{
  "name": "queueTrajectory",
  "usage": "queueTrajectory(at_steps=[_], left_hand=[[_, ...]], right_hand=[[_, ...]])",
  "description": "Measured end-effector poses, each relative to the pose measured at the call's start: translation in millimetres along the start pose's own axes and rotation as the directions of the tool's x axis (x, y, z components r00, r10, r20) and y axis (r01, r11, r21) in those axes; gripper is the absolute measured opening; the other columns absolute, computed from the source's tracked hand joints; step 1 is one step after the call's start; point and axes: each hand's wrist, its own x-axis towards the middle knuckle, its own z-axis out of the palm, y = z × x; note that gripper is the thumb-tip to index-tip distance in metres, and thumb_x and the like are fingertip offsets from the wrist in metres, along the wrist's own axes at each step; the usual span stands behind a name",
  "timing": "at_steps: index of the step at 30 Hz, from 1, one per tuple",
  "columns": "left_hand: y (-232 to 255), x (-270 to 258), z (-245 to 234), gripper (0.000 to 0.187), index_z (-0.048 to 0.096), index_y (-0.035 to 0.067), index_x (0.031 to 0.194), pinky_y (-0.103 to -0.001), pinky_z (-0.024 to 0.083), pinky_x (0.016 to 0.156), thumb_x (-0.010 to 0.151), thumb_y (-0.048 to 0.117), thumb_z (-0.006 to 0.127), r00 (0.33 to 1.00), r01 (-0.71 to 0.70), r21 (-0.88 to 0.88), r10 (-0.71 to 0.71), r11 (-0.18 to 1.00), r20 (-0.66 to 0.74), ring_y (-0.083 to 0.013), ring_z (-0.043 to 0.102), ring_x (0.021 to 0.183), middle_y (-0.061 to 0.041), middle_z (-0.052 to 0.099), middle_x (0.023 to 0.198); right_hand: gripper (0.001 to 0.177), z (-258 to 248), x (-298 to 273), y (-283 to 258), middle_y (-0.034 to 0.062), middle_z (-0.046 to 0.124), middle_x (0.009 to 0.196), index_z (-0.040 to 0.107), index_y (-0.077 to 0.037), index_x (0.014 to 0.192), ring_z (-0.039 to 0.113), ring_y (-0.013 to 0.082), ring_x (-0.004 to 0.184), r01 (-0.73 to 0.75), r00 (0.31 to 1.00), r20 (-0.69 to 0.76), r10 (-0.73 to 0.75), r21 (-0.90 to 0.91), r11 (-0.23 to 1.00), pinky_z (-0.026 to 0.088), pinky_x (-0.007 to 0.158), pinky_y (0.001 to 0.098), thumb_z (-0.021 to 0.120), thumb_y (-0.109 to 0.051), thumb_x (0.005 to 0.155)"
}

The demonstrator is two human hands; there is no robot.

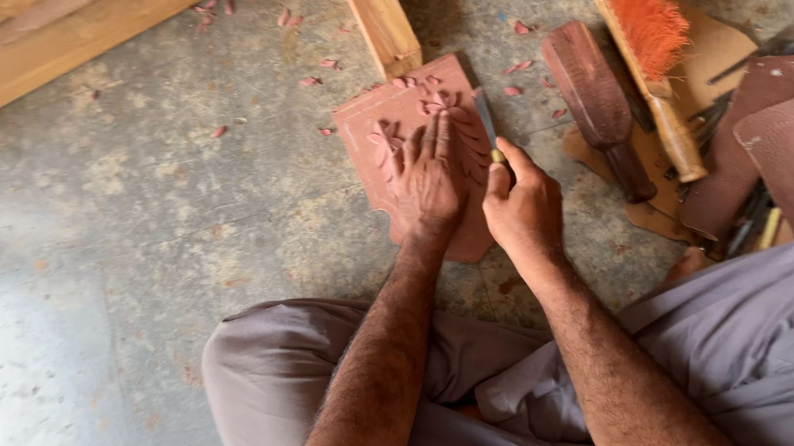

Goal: The person carves a decorative floral pattern into a piece of wood using a chisel and a wooden mallet.

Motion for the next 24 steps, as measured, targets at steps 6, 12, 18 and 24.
queueTrajectory(at_steps=[6,12,18,24], left_hand=[[3.4,2.9,-7.2,0.068,0.055,0.008,0.142,-0.049,0.034,0.114,0.081,0.034,0.073,0.969,0.246,-0.161,-0.241,0.956,0.048,-0.0332,0.052,0.128,-0.012,0.063,0.131],[-4.7,0.6,8.8,0.045,0.065,0.014,0.132,-0.048,0.039,0.111,0.091,0.031,0.071,0.975,0.204,-0.180,-0.217,0.962,-0.054,-0.0270,0.057,0.121,-0.004,0.066,0.123],[-4.3,-0.6,5.7,0.042,0.068,0.015,0.130,-0.046,0.039,0.109,0.089,0.028,0.070,0.980,0.134,-0.204,-0.160,0.970,-0.119,-0.0264,0.060,0.120,-0.003,0.068,0.128],[-2.7,-5.8,1.5,0.040,0.071,0.014,0.127,-0.041,0.044,0.108,0.088,0.022,0.069,0.985,-0.022,-0.176,-0.009,0.984,-0.172,-0.0240,0.062,0.125,0.000,0.070,0.132]], right_hand=[[0.037,11.0,-0.8,-1.0,0.0197,0.074,0.120,0.068,-0.006,0.133,0.074,0.0341,0.108,0.121,0.992,0.037,-0.122,0.022,0.992,0.059,0.093,0.0428,0.059,-0.017,0.098],[0.037,18.2,-2.7,-19.6,0.0212,0.075,0.114,0.069,-0.009,0.133,0.073,0.0374,0.103,0.087,0.994,0.071,-0.078,-0.133,0.987,0.058,0.090,0.0465,0.059,-0.016,0.097],[0.041,22.7,-6.9,-11.5,0.0187,0.072,0.125,0.059,-0.005,0.142,0.072,0.0315,0.112,0.042,0.985,0.173,-0.004,-0.215,0.976,0.058,0.096,0.0411,0.054,-0.017,0.104],[0.043,12.6,-18.2,19.0,0.0257,0.067,0.133,0.057,0.002,0.143,0.066,0.0394,0.121,0.147,0.989,-0.032,-0.146,0.023,0.989,0.054,0.100,0.0455,0.058,-0.014,0.102]])
